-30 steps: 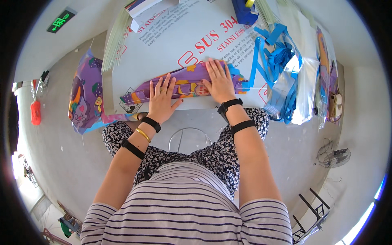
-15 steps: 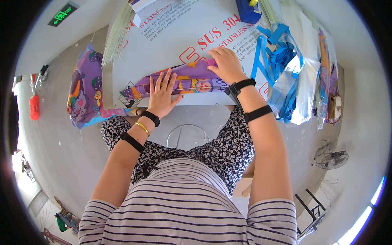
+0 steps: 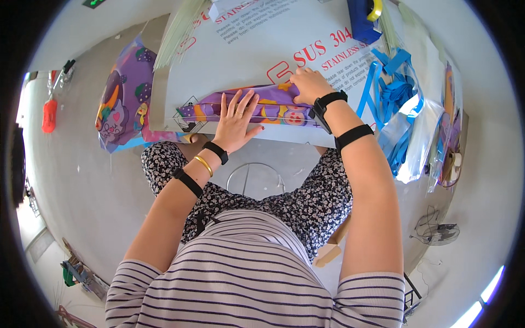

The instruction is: Assembling decorative paper items by folding and applying adhesive tape.

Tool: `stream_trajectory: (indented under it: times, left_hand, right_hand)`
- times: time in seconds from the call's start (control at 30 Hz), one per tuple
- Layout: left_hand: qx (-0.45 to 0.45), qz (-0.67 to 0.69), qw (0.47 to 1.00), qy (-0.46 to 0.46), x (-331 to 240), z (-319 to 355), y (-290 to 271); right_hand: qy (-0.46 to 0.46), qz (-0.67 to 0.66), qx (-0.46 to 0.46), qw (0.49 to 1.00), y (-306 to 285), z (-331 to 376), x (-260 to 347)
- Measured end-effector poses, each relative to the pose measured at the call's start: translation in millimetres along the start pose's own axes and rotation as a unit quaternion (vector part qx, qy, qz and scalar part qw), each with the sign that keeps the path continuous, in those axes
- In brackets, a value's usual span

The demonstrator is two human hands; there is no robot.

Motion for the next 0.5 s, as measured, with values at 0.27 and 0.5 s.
stream_trajectory:
  times: [0.27,0.5]
  left_hand:
    - [-0.055,0.097,0.992,0.05,9.2,11.4,-3.5]
    - [-0.052,0.1,0.992,0.05,4.8,19.7,-16.1]
  right_hand:
    - [-0.014,-0.024,-0.088,0.996,-3.0,21.5,18.2]
    - [-0.071,0.148,-0.221,0.961,8.8,54.1,52.3]
Point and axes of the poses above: each hand's wrist, its own z-axis away from the middle knuckle, its own y-axis out of the palm, x = y × z, the point moved 5 cm from there along -z, towards the middle knuckle, and after that the axes turned 8 degrees about -x, right-handed, at the moved point
